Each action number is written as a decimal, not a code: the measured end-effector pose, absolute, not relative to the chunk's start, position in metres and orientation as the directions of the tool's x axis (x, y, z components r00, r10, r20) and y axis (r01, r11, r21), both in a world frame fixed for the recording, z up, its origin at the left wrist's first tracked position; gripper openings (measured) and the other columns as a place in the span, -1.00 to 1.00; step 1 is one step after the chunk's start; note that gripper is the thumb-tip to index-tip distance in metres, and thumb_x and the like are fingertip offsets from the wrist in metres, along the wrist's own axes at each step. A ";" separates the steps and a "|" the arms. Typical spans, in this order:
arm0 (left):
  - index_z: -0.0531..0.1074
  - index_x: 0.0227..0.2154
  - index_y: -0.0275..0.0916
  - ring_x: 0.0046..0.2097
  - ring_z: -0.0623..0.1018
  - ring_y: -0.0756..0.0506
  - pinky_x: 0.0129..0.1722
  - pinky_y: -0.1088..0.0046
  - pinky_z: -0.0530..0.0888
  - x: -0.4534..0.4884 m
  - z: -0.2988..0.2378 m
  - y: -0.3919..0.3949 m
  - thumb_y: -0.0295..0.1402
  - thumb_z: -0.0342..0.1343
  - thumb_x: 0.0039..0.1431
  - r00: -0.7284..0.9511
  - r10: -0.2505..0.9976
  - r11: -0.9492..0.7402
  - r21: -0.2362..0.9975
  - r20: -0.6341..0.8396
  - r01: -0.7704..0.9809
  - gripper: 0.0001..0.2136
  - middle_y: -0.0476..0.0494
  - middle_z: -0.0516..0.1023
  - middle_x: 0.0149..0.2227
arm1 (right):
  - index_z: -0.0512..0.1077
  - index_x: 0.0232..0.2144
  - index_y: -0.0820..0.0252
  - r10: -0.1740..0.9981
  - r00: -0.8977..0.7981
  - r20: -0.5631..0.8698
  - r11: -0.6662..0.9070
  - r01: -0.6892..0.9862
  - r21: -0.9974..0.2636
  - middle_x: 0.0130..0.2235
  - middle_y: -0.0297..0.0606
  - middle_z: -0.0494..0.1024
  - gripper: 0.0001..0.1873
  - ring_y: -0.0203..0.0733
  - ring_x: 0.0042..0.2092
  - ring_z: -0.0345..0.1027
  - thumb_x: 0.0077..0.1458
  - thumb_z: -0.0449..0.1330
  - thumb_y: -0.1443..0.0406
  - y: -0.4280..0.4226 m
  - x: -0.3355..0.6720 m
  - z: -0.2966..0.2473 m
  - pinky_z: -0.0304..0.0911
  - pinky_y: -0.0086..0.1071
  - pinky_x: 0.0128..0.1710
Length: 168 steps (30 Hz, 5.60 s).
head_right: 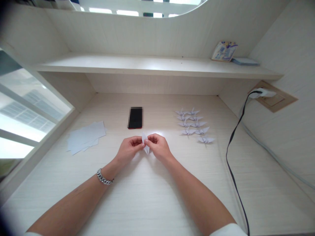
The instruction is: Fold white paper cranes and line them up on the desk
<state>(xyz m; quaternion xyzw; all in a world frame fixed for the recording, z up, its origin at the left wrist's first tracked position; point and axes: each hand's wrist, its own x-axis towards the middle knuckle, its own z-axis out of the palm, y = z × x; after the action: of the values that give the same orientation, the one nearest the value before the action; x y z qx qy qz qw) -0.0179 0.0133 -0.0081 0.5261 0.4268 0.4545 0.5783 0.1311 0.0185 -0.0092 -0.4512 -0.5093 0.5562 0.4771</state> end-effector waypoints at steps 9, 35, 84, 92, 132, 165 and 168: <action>0.39 -0.30 -0.29 -0.34 0.53 -0.06 -0.29 0.41 0.45 -0.016 -0.007 0.009 -0.37 0.25 -0.15 0.184 0.983 0.028 0.998 -0.019 -0.051 -0.70 -0.12 0.53 -0.43 | 0.45 -0.53 0.23 0.983 -0.172 -0.065 -0.088 -0.130 -0.988 -0.53 -0.34 0.47 -0.75 -0.30 -0.50 0.28 -0.27 0.33 0.18 0.022 0.134 -0.007 0.18 -0.42 -0.49; 0.43 -0.41 -0.31 -0.35 0.51 -0.03 -0.33 0.48 0.43 -0.018 -0.011 0.015 -0.36 0.29 -0.22 0.002 0.999 0.033 0.990 -0.034 -0.135 -0.75 -0.10 0.53 -0.41 | 0.46 -0.45 0.23 0.987 -0.140 -0.074 -0.089 -0.106 -0.990 -0.46 -0.29 0.50 -0.73 -0.29 -0.46 0.34 -0.27 0.32 0.21 0.025 0.139 -0.009 0.26 -0.43 -0.49; 0.37 -0.47 -0.30 -0.48 0.40 0.07 -0.44 0.55 0.35 -0.021 -0.012 0.015 -0.45 0.27 -0.21 0.043 0.998 0.050 0.933 -0.037 -0.356 -0.80 0.02 0.43 -0.50 | 0.40 -0.10 0.06 0.973 -0.060 0.222 0.214 0.595 -0.775 -0.03 -0.19 0.41 -0.61 -0.08 0.02 0.22 0.16 -0.11 0.13 0.134 0.105 -0.013 0.11 -0.22 -0.01; 0.40 -0.43 -0.32 -0.41 0.45 0.03 -0.40 0.53 0.40 -0.019 -0.012 0.016 -0.42 0.26 -0.17 0.061 0.997 0.053 0.950 -0.036 -0.307 -0.80 -0.04 0.46 -0.45 | 0.41 -0.32 0.19 0.986 -0.137 0.091 0.100 0.064 -0.993 -0.33 -0.24 0.49 -0.71 -0.22 -0.32 0.37 -0.04 0.19 0.11 0.024 0.130 -0.007 0.28 -0.40 -0.36; 0.53 -0.55 -0.27 -0.45 0.48 0.00 -0.41 0.52 0.41 -0.023 -0.003 0.013 -0.52 0.18 -0.20 0.153 0.987 0.057 0.997 -0.048 -0.055 -0.92 -0.07 0.55 -0.51 | 0.52 -0.49 0.21 0.954 -0.282 -0.105 -0.165 -0.197 -0.967 -0.49 -0.27 0.52 -0.83 -0.25 -0.45 0.36 -0.17 0.28 0.22 0.020 0.143 -0.009 0.29 -0.36 -0.39; 0.48 -0.48 -0.32 -0.39 0.50 -0.02 -0.34 0.46 0.42 -0.024 -0.014 0.017 -0.39 0.31 -0.28 0.087 0.994 0.075 0.990 -0.065 -0.117 -0.78 -0.12 0.54 -0.44 | 0.37 -0.52 0.18 0.987 -0.157 -0.020 -0.035 -0.090 -0.995 -0.53 -0.35 0.46 -0.71 -0.25 -0.49 0.35 -0.33 0.36 0.22 0.021 0.140 -0.010 0.31 -0.35 -0.45; 0.48 -0.48 -0.31 -0.38 0.50 -0.03 -0.33 0.46 0.42 -0.024 -0.015 0.017 -0.39 0.30 -0.26 0.090 0.994 0.069 0.992 -0.059 -0.109 -0.79 -0.11 0.54 -0.43 | 0.37 -0.53 0.17 0.987 -0.159 -0.025 -0.039 -0.087 -0.995 -0.53 -0.35 0.46 -0.73 -0.25 -0.49 0.35 -0.32 0.36 0.24 0.021 0.140 -0.010 0.30 -0.36 -0.45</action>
<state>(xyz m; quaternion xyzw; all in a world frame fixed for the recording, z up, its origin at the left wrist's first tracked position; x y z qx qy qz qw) -0.0241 0.0173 -0.0153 0.4761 0.4649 0.4889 0.5641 0.1400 0.0212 -0.0105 -0.4438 -0.5069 0.5680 0.4727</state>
